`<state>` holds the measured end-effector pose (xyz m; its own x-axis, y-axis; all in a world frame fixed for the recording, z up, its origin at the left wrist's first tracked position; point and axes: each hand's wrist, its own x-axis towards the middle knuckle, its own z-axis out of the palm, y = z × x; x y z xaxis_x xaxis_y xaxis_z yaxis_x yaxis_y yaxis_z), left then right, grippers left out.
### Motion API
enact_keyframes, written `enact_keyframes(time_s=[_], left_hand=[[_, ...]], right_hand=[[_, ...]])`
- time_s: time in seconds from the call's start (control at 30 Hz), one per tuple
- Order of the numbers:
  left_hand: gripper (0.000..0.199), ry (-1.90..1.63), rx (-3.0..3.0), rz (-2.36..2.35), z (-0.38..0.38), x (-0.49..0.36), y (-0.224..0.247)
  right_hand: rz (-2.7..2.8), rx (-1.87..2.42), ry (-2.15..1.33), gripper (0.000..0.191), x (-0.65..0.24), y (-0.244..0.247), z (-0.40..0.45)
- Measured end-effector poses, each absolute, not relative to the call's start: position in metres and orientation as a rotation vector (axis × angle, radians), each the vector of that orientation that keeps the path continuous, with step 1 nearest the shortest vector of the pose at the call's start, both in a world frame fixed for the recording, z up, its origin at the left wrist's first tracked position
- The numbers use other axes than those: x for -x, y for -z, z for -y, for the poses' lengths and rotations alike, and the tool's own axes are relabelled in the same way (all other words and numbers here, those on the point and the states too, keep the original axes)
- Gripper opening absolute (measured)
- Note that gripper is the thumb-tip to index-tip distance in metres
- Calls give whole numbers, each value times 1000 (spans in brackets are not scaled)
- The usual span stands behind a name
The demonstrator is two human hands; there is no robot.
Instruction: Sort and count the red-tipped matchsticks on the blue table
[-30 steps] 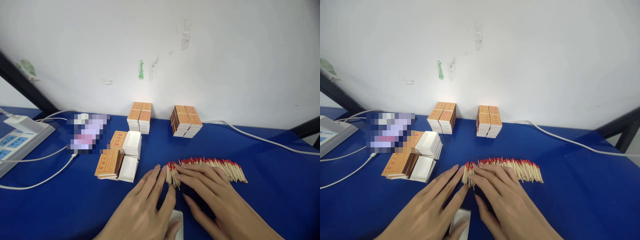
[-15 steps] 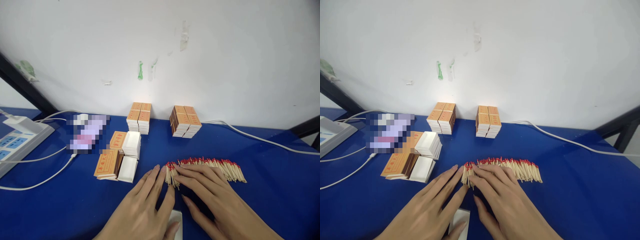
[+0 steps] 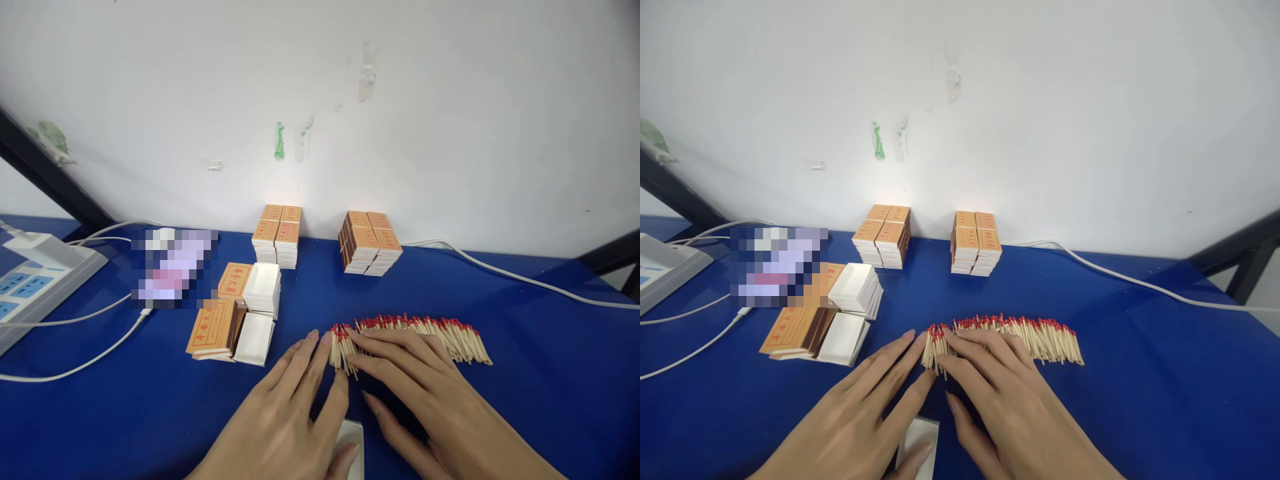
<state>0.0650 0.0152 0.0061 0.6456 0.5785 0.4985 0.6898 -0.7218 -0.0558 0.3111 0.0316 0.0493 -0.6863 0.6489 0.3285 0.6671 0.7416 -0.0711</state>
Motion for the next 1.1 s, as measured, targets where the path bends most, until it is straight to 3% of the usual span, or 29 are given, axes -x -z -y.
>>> enact_keyframes(time_s=[1.1], left_hand=[[49, 642, 2633, 1011, -16, -62, -9]], right_hand=[[2625, 1039, 55, 42, -309, -53, -32]])
